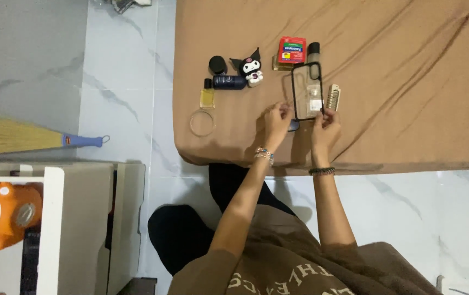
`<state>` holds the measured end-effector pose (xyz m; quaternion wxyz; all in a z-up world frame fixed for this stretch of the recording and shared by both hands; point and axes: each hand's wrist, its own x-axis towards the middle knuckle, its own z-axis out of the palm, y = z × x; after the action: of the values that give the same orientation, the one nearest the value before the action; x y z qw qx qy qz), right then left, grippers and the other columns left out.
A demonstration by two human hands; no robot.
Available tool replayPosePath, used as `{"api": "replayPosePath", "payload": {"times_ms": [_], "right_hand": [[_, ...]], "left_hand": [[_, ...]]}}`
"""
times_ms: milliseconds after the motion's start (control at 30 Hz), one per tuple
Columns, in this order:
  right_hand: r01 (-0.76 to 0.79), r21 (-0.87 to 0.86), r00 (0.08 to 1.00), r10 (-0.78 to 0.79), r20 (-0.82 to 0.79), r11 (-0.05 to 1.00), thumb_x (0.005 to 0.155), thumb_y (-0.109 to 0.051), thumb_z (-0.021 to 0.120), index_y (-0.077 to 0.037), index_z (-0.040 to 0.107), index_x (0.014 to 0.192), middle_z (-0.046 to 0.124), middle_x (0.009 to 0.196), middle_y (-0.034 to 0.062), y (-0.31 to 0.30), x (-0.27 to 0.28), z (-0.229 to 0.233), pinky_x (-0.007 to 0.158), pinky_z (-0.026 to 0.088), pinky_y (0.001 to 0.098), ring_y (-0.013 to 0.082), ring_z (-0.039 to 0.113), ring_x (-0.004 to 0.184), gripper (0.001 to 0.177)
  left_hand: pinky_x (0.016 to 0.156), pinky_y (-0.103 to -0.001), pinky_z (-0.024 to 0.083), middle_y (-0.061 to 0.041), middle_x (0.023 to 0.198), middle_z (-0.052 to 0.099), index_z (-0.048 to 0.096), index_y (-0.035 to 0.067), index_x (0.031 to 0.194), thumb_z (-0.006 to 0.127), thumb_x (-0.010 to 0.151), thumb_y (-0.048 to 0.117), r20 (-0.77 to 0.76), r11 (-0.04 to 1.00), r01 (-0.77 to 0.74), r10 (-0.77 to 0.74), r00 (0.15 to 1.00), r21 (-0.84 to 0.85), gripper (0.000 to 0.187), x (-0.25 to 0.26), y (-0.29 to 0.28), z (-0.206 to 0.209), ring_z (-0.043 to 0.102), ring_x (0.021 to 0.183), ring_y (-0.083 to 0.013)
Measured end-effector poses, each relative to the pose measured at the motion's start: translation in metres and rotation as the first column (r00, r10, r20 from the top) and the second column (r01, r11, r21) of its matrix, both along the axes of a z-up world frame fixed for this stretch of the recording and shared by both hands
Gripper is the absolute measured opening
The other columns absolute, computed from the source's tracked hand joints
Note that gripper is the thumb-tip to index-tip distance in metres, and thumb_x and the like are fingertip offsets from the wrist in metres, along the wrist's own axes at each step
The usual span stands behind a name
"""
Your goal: The person organizes various small items from a bed into a white drawer. They place a red packet, a white envelope, a black box, a cat-shaped toy, a phone case, and several bottles into the drawer one by one.
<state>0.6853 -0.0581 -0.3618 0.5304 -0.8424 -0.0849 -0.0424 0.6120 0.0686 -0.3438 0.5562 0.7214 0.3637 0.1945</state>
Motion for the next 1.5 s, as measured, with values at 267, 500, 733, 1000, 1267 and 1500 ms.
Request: {"api": "replayPosePath", "payload": {"times_ms": [267, 500, 733, 1000, 1267, 1500], "right_hand": [[-0.239, 0.449, 0.912, 0.358, -0.201, 0.861, 0.100, -0.002, 0.067, 0.005, 0.061, 0.117, 0.061, 0.092, 0.0144, -0.001, -0.071, 0.093, 0.063, 0.062, 0.0335, 0.0246, 0.072, 0.070, 0.020], [-0.439, 0.363, 0.787, 0.547, -0.287, 0.822, 0.099, -0.004, 0.066, 0.003, 0.064, 0.117, 0.064, 0.090, 0.0137, 0.016, -0.138, 0.161, 0.063, 0.061, 0.0324, 0.0213, 0.071, 0.073, 0.019], [-0.687, 0.345, 0.599, 0.767, -0.230, 0.640, 0.099, -0.009, 0.071, 0.004, 0.060, 0.127, 0.068, 0.088, 0.0190, 0.037, -0.206, 0.229, 0.061, 0.057, 0.0306, 0.0239, 0.069, 0.074, 0.032], [-0.898, 0.120, 0.420, 0.906, -0.054, 0.423, 0.098, -0.011, 0.079, -0.004, 0.072, 0.117, 0.073, 0.089, 0.0142, 0.054, -0.304, 0.302, 0.072, 0.050, 0.0296, 0.0173, 0.063, 0.082, 0.021], [-0.991, 0.059, 0.120, 0.993, -0.006, 0.120, 0.101, -0.009, 0.070, 0.001, 0.066, 0.122, 0.067, 0.101, 0.0103, 0.086, -0.375, 0.370, 0.080, 0.057, 0.0223, 0.0143, 0.066, 0.090, 0.023], [-0.947, 0.178, -0.301, 0.929, -0.215, -0.266, 0.097, -0.017, 0.067, -0.004, 0.065, 0.127, 0.068, 0.071, 0.0046, 0.124, -0.429, 0.396, 0.054, 0.054, 0.0185, 0.0090, 0.056, 0.049, 0.033]], "left_hand": [[0.098, -0.047, 0.051, -0.031, 0.125, 0.064, 0.051, -0.009, 0.142, 0.064, 0.102, 0.043, 0.272, 0.973, -0.078, 0.137, 0.952, -0.217, 0.067, -0.069, 0.026, 0.085, 0.063, 0.115, -0.0385], [0.072, -0.027, 0.055, -0.018, 0.098, 0.075, 0.062, -0.004, 0.133, 0.065, 0.103, 0.017, 0.434, 0.938, -0.315, 0.345, 0.832, -0.142, 0.038, -0.136, 0.028, 0.097, 0.067, 0.087, -0.0161], [0.072, -0.030, 0.060, -0.019, 0.100, 0.071, 0.062, -0.008, 0.133, 0.073, 0.096, 0.010, 0.407, 0.841, -0.520, 0.531, 0.743, -0.147, 0.042, -0.253, 0.011, 0.192, 0.066, 0.084, -0.0173], [0.068, -0.032, 0.062, -0.017, 0.096, 0.075, 0.061, -0.004, 0.134, 0.071, 0.099, 0.019, 0.504, 0.650, -0.755, 0.682, 0.530, -0.084, 0.043, -0.373, -0.024, 0.263, 0.073, 0.079, -0.0214], [0.074, -0.030, 0.064, -0.016, 0.102, 0.066, 0.027, 0.010, 0.156, 0.066, 0.099, 0.008, 0.629, 0.578, -0.770, 0.711, 0.314, -0.269, 0.069, -0.474, -0.060, 0.319, 0.074, 0.085, -0.0225], [0.078, -0.032, 0.063, -0.013, 0.094, 0.057, 0.035, 0.011, 0.147, 0.069, 0.094, 0.001, 0.551, 0.270, -0.914, 0.832, 0.063, -0.304, 0.064, -0.535, -0.070, 0.341, 0.074, 0.079, -0.0239]]}}
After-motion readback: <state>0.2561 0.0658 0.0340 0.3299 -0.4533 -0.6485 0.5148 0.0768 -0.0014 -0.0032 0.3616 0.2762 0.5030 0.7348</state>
